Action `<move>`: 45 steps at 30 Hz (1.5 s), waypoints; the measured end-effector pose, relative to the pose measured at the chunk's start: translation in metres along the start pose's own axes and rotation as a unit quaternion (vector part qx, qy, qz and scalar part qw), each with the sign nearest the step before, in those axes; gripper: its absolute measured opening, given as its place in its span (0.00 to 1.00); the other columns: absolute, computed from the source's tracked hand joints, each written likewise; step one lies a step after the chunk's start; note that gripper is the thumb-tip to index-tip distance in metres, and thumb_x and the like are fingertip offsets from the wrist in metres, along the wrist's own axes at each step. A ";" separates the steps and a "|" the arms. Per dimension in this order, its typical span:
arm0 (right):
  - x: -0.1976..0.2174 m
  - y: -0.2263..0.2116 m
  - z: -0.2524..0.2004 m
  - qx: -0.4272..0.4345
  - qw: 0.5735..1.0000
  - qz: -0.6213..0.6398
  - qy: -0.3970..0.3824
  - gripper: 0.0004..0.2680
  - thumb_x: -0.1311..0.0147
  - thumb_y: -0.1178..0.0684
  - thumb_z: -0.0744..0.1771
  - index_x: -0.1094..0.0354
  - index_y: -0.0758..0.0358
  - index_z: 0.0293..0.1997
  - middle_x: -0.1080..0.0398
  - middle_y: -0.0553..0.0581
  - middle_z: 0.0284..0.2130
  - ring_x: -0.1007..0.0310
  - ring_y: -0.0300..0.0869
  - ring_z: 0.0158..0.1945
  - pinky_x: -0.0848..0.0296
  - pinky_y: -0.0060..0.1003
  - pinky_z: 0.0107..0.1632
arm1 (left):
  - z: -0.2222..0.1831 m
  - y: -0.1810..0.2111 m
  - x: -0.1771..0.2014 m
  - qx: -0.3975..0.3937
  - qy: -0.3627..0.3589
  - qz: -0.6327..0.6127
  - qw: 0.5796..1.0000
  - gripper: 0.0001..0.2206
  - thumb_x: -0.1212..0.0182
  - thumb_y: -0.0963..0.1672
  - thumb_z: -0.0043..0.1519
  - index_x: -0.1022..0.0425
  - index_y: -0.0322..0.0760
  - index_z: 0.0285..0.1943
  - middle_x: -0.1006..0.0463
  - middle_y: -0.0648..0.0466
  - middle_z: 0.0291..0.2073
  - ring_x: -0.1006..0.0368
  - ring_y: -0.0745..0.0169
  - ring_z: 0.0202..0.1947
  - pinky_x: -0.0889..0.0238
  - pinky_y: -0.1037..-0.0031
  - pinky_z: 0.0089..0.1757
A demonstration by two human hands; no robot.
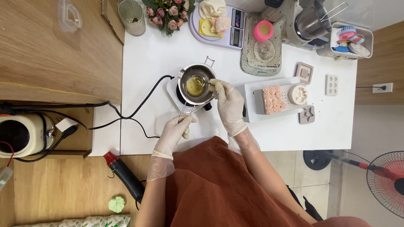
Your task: Pour melted wax from a metal pot into a flower-shaped silicone mold on a scale.
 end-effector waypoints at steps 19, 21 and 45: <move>0.015 0.003 -0.009 0.174 0.978 -0.118 0.011 0.05 0.47 0.55 0.72 0.29 0.59 0.51 0.20 0.50 0.36 0.26 0.38 0.29 0.27 0.33 0.35 | -0.003 0.004 0.001 0.011 0.003 0.003 1.000 0.12 0.41 0.47 0.65 0.17 0.35 0.43 0.33 0.62 0.18 0.38 0.74 0.19 0.38 0.79 0.27; 0.015 -0.002 -0.011 0.143 0.984 -0.109 0.002 0.04 0.47 0.55 0.71 0.27 0.59 0.49 0.20 0.51 0.35 0.25 0.38 0.28 0.26 0.32 0.34 | -0.003 0.005 0.001 0.010 0.017 -0.026 0.999 0.11 0.38 0.46 0.65 0.19 0.32 0.43 0.33 0.61 0.18 0.39 0.72 0.19 0.40 0.78 0.27; -0.101 -0.108 0.182 0.235 0.955 0.001 -0.180 0.10 0.49 0.48 0.71 0.25 0.60 0.53 0.20 0.55 0.41 0.20 0.42 0.40 0.24 0.36 0.44 | 0.001 0.004 0.009 0.035 -0.017 -0.049 0.998 0.11 0.40 0.46 0.66 0.21 0.32 0.44 0.31 0.60 0.18 0.38 0.73 0.18 0.41 0.79 0.25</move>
Point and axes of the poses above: each hand's wrist, its own z-axis towards the middle knuckle, its own x-axis out of the back of the hand, y = z × x, the point moved 1 cm from there along z, towards the middle knuckle
